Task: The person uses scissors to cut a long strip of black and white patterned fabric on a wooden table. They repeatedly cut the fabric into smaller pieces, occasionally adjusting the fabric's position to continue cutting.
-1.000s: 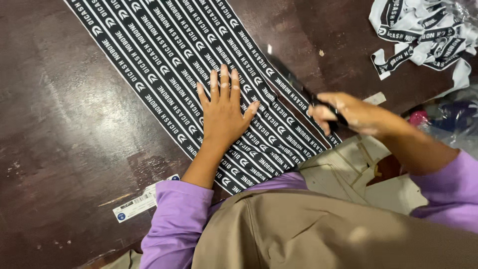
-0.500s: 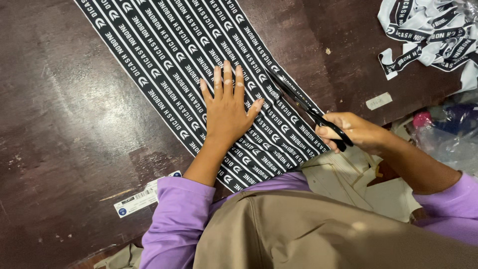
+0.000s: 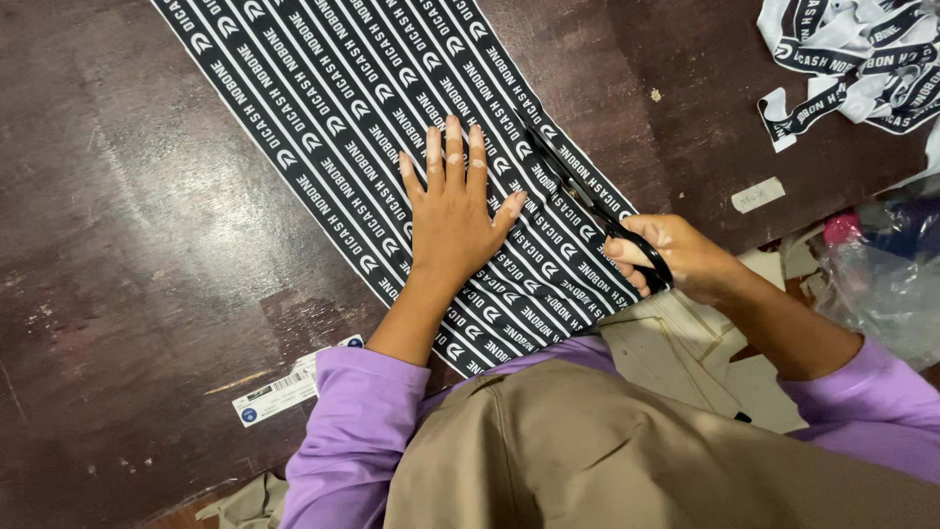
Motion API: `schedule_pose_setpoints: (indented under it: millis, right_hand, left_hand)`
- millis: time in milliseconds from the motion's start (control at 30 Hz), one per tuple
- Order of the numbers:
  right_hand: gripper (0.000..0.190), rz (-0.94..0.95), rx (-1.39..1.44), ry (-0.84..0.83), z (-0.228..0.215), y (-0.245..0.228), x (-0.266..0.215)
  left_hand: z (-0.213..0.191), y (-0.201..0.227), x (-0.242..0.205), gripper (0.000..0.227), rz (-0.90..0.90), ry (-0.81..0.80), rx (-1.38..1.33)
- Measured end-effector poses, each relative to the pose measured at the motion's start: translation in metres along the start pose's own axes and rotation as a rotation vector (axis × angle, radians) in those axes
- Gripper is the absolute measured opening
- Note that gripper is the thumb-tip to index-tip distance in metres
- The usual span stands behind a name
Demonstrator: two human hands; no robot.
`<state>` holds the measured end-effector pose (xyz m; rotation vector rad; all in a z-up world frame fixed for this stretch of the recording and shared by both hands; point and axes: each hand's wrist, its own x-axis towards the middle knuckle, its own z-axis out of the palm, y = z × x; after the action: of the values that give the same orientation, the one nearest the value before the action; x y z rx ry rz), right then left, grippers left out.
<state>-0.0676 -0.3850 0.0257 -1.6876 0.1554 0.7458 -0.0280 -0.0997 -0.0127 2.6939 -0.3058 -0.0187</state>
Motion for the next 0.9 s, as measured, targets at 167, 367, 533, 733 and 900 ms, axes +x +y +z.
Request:
schedule_pose_setpoints:
  millis: [167, 367, 533, 733, 900]
  right_hand:
    - [0.036, 0.017, 0.022, 0.033, 0.005, -0.006, -0.002]
    - [0.035, 0.047, 0.015, 0.08, 0.011, -0.01, -0.002]
    - [0.034, 0.056, 0.009, 0.103, 0.011, -0.009, 0.001]
    - [0.036, 0.063, 0.011, 0.083, 0.013, -0.011, 0.004]
    - [0.035, 0.065, 0.025, 0.077, 0.016, -0.017, 0.006]
  left_hand:
    - [0.002, -0.001, 0.0, 0.086, 0.005, 0.023, 0.001]
    - [0.005, -0.002, 0.0, 0.086, 0.013, 0.047, -0.003]
    - [0.005, -0.002, 0.0, 0.086, 0.012, 0.057, -0.001]
    - [0.004, -0.002, 0.001, 0.086, 0.006, 0.04, -0.014]
    - [0.002, -0.001, 0.0, 0.087, 0.007, 0.031, -0.015]
